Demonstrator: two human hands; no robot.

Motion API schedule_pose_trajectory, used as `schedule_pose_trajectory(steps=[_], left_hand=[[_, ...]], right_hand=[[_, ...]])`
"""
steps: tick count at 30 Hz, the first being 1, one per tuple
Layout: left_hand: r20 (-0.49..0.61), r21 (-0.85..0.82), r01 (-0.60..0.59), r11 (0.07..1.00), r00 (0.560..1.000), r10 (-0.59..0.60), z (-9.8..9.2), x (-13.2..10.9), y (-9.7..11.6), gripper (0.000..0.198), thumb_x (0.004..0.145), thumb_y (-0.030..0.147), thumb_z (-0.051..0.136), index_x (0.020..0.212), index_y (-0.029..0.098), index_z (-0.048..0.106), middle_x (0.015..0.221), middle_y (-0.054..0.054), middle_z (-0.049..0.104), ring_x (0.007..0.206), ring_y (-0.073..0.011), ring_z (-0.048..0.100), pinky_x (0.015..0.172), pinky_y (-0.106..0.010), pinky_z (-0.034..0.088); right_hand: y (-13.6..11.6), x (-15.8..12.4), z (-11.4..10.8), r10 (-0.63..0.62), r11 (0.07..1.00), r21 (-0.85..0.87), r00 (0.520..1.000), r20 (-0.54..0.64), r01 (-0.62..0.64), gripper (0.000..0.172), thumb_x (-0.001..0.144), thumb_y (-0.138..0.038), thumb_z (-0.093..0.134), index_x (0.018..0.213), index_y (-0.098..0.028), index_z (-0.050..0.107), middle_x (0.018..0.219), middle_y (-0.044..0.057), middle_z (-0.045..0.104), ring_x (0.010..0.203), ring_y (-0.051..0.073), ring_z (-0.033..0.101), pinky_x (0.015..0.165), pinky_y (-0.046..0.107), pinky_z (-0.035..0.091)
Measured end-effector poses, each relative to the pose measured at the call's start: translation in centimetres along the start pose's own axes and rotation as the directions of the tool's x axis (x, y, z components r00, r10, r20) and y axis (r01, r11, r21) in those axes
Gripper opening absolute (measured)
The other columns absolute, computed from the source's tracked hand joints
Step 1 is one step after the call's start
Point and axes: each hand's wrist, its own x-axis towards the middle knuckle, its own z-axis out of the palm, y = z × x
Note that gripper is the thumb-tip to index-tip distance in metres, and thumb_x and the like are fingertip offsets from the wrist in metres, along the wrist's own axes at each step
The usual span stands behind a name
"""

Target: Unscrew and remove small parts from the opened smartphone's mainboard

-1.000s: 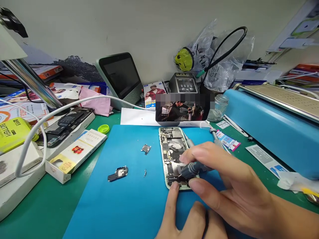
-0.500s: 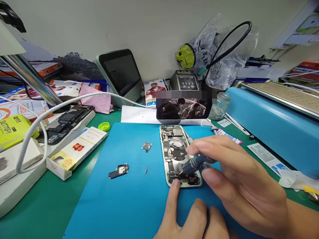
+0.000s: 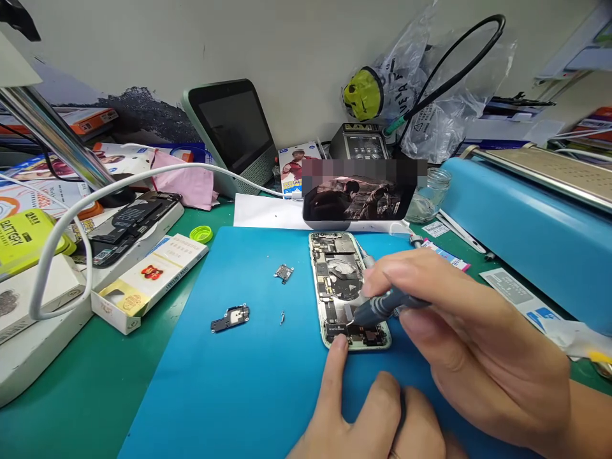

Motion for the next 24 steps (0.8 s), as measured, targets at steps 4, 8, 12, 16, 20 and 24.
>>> schedule_pose_trajectory(steps=[4,8,12,16,20,24], left_hand=[[-0.020,-0.006,-0.004,1.000,1.000,0.004,0.0,0.1,-0.2,0.019,0.097,0.014,0.060,0.085,0.024,0.072,0.094,0.001,0.079,0.096,-0.0218,0.070,0.135,-0.058,0.026],[-0.014,0.003,-0.012,1.000,1.000,0.013,0.1,-0.1,-0.3,0.020,0.098,0.015,0.059,0.086,0.024,0.072,0.096,0.001,0.080,0.098,-0.0215,0.071,0.134,-0.059,0.029],[0.020,0.011,-0.020,1.000,1.000,0.020,-0.1,-0.3,-0.1,0.016,0.095,0.014,0.061,0.088,0.023,0.073,0.101,-0.002,0.081,0.103,-0.0245,0.073,0.129,-0.062,0.038],[0.013,-0.004,-0.018,1.000,1.000,0.018,-0.1,-0.2,0.0,0.013,0.090,0.014,0.063,0.086,0.023,0.072,0.104,-0.002,0.081,0.109,-0.0269,0.073,0.131,-0.062,0.035],[0.019,-0.011,-0.015,1.000,1.000,0.015,0.0,-0.2,-0.1,0.019,0.095,0.014,0.058,0.089,0.024,0.073,0.098,0.000,0.080,0.102,-0.0231,0.073,0.134,-0.060,0.028],[0.042,0.024,-0.035,0.999,0.999,0.034,-0.5,-0.1,-0.3,0.023,0.100,0.014,0.057,0.089,0.024,0.073,0.094,0.001,0.078,0.093,-0.0209,0.072,0.128,-0.061,0.039]], right_hand=[[0.0,-0.2,-0.1,0.004,1.000,0.030,1.000,-0.006,-0.004,0.064,0.097,-0.009,0.066,0.155,-0.035,0.060,0.129,0.003,0.076,0.117,0.024,0.070,0.101,0.040,0.064],[0.1,-0.3,0.3,0.021,0.998,0.055,1.000,-0.007,-0.020,0.069,0.096,-0.001,0.063,0.157,-0.033,0.057,0.144,0.000,0.073,0.120,0.023,0.071,0.110,0.044,0.059],[0.6,-0.2,0.6,-0.039,0.996,0.086,0.999,0.005,0.038,0.075,0.091,0.005,0.066,0.156,-0.031,0.055,0.140,-0.001,0.074,0.114,0.018,0.068,0.104,0.036,0.059],[0.7,0.0,0.6,-0.023,0.994,0.110,0.999,0.032,0.019,0.071,0.094,0.003,0.065,0.157,-0.029,0.053,0.149,0.000,0.068,0.130,0.018,0.062,0.117,0.035,0.051],[0.4,-0.3,0.7,0.020,0.981,0.193,0.999,0.040,-0.028,0.074,0.094,0.008,0.060,0.156,-0.031,0.054,0.140,0.000,0.072,0.123,0.017,0.069,0.111,0.036,0.059],[0.7,-0.5,0.9,0.052,0.977,0.206,0.999,0.002,-0.051,0.074,0.094,0.008,0.065,0.155,-0.034,0.055,0.142,-0.004,0.072,0.116,0.012,0.073,0.107,0.028,0.061]])
